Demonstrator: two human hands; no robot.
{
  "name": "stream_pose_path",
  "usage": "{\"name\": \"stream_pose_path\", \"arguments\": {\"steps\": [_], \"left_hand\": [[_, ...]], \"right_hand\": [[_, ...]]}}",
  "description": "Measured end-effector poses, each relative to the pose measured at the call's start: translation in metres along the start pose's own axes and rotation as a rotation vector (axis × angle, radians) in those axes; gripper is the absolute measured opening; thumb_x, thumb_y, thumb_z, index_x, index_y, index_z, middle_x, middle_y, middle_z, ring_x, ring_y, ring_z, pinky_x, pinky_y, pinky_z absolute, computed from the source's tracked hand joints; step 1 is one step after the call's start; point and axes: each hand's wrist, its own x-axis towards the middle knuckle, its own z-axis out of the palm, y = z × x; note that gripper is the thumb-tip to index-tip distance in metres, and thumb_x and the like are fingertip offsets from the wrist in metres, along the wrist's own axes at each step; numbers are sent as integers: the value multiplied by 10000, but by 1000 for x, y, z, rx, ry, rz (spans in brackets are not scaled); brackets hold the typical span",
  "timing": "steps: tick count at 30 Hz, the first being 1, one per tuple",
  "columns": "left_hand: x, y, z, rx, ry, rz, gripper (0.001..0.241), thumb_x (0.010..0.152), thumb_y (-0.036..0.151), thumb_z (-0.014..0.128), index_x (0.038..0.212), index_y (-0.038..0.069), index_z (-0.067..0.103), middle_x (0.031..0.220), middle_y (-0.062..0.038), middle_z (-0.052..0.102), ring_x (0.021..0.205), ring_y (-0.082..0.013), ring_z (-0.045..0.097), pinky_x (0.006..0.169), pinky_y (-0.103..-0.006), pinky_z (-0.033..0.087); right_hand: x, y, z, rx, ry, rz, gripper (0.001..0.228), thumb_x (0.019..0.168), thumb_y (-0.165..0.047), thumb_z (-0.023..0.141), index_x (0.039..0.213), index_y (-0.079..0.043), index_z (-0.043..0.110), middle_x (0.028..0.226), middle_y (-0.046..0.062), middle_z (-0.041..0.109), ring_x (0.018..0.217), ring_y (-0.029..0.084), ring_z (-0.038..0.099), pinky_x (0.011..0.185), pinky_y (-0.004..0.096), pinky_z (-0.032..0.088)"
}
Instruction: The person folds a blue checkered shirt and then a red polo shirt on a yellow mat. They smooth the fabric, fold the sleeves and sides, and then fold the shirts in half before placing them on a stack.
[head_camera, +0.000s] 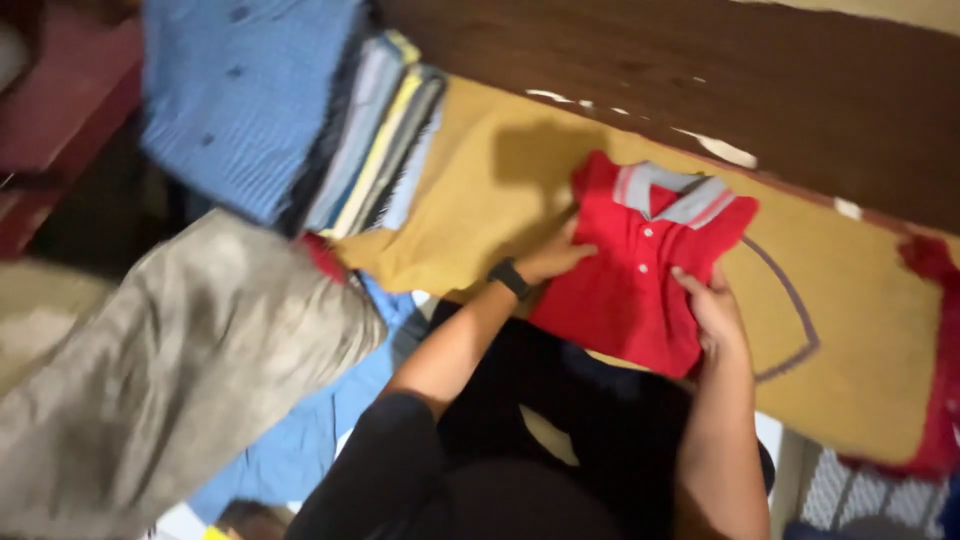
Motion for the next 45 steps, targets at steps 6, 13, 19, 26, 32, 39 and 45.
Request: {"name": "stream_pose_path", "arguments": {"steps": [6,13,19,26,32,39,45], "left_hand": [[-55,58,-132,137,20,253,903,997,347,792,1724,35,358,1696,-327,449,1586,-469,443,1345,-550,363],[-45,99,-408,223,-8,726,721,1299,202,591,1824,134,102,1908,-131,26,1807,-292,54,1527,-519,80],[-64,121,-551,686,367,161,248,1122,378,555,1024,207,404,937,-39,348,840,-238,250,708,-542,203],[-104,99,-543,828,461,-231,684,1017,747,323,1528,308,203,1556,-153,176,1397,-429,74,1097,-679,17],[-102,73,-535,898,558,-311,943,1023,920,364,1763,358,201,1833,-206,228,1663,-525,157,1288,-767,81],[-107,82,-540,884,536,-330,939,1049,912,365,1762,363,95,1826,-251,268,1645,-560,204,1270,-774,118],[-129,115,-478,1054,720,-160,883,1131,773,494,1770,194,304,1786,-269,324,1624,-550,216,1254,-792,148]], "right_hand": [[-44,-70,68,16,-76,-6,753,1156,-315,691,1764,-174,271,1740,313,351,1490,471,504,1026,631,553],[-54,-155,194,673,-486,-351,656,1093,6,613,1688,-206,436,1729,108,562,1511,266,634,1279,433,580],[-65,-259,384,954,-432,-175,1139,884,-37,799,1789,-195,126,1745,190,439,1346,353,691,1127,498,607],[-18,-138,547,462,-681,-50,242,1130,-334,534,1236,-117,524,567,-38,374,477,99,414,743,501,692],[-11,-99,544,388,-602,-90,343,1104,-285,521,1405,-125,555,1212,136,708,1016,341,794,854,528,753],[-26,-99,506,396,-689,-168,273,1099,-318,573,1238,-83,584,1087,240,703,1007,382,849,803,437,738],[-12,-48,378,53,-518,-696,341,1109,-326,624,1322,-70,696,1166,112,807,1001,171,787,888,304,639]]}}
